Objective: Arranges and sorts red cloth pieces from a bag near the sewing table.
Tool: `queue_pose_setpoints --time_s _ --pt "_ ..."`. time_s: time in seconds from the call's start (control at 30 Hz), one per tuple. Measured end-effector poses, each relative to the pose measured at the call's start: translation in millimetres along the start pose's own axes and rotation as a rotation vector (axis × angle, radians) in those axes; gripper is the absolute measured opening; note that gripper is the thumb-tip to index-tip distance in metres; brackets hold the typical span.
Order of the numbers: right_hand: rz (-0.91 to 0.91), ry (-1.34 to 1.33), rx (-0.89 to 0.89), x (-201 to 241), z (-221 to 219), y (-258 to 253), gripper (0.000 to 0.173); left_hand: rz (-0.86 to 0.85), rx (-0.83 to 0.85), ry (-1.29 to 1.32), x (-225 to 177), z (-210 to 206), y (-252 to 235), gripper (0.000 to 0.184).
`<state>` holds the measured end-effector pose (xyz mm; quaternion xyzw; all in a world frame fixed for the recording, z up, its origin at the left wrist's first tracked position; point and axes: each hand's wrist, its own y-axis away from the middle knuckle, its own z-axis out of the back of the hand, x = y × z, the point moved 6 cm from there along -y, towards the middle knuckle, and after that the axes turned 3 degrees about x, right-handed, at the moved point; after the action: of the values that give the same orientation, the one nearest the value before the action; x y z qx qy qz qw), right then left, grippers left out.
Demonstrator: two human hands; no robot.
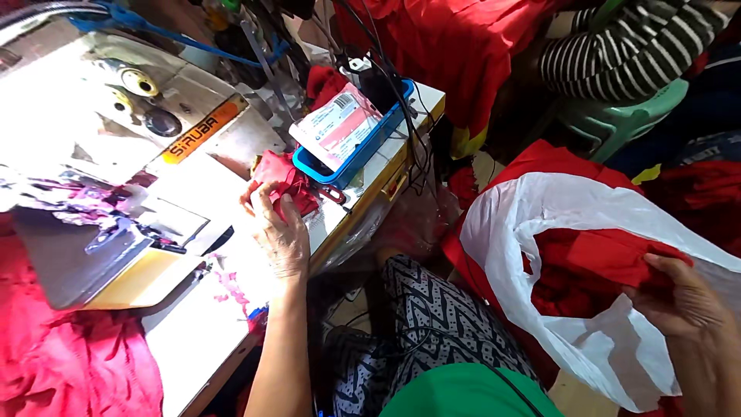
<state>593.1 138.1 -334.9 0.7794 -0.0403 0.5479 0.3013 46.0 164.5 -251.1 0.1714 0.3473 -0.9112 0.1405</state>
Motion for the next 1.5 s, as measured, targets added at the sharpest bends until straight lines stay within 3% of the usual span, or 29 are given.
queue_pose_setpoints --time_s 0.1,0.2,0.27,0.37,0.43,0.5,0.57,0.67,0.8,0.9,1.13,1.27,1.33,1.4,1.5 --pt "0.035 -0.101 0.142 19 -13 21 0.034 -0.038 -0.054 0.045 -17 9 4 0.04" --pt "0.114 -0.177 0.405 34 -32 42 0.014 -0.174 0.045 0.247 -69 14 21 0.039" --pt "0.109 -0.189 0.531 39 -58 57 0.003 -0.216 0.251 0.496 -115 10 39 0.046" --pt "0.06 -0.141 0.677 32 -101 76 0.015 -0.182 0.646 0.858 -176 -1 71 0.083" --pt "0.006 -0.046 0.719 18 -128 86 0.02 -0.087 0.924 0.99 -197 -7 89 0.107" --pt "-0.071 0.001 0.748 2 -152 94 0.017 0.01 1.075 1.011 -197 -15 97 0.109" --pt "-0.178 0.03 0.765 -10 -173 99 0.011 0.144 1.065 1.042 -182 -21 98 0.092" --pt "-0.37 0.012 0.868 -23 -196 103 0.024 0.41 1.044 1.228 -158 -20 99 0.061" --pt "-0.508 0.037 0.986 -38 -214 115 0.043 0.575 0.992 1.352 -133 -18 105 0.045" --pt "-0.563 0.024 1.061 -43 -218 120 0.048 0.651 0.953 1.369 -119 -17 109 0.032" --pt "-0.615 -0.005 1.178 -55 -217 124 0.043 0.835 0.798 1.403 -99 -4 103 0.021" --pt "-0.689 -0.025 1.269 -70 -219 136 0.06 0.839 0.757 1.369 -89 3 99 0.022" --pt "-0.67 0.003 1.24 -68 -222 144 0.041 0.846 0.736 1.361 -86 5 99 0.021" --pt "-0.641 0.018 1.224 -66 -224 148 0.036 0.839 0.728 1.347 -83 8 99 0.02" --pt "-0.58 -0.018 1.334 -71 -224 142 0.055 0.811 0.694 1.348 -77 19 91 0.02"
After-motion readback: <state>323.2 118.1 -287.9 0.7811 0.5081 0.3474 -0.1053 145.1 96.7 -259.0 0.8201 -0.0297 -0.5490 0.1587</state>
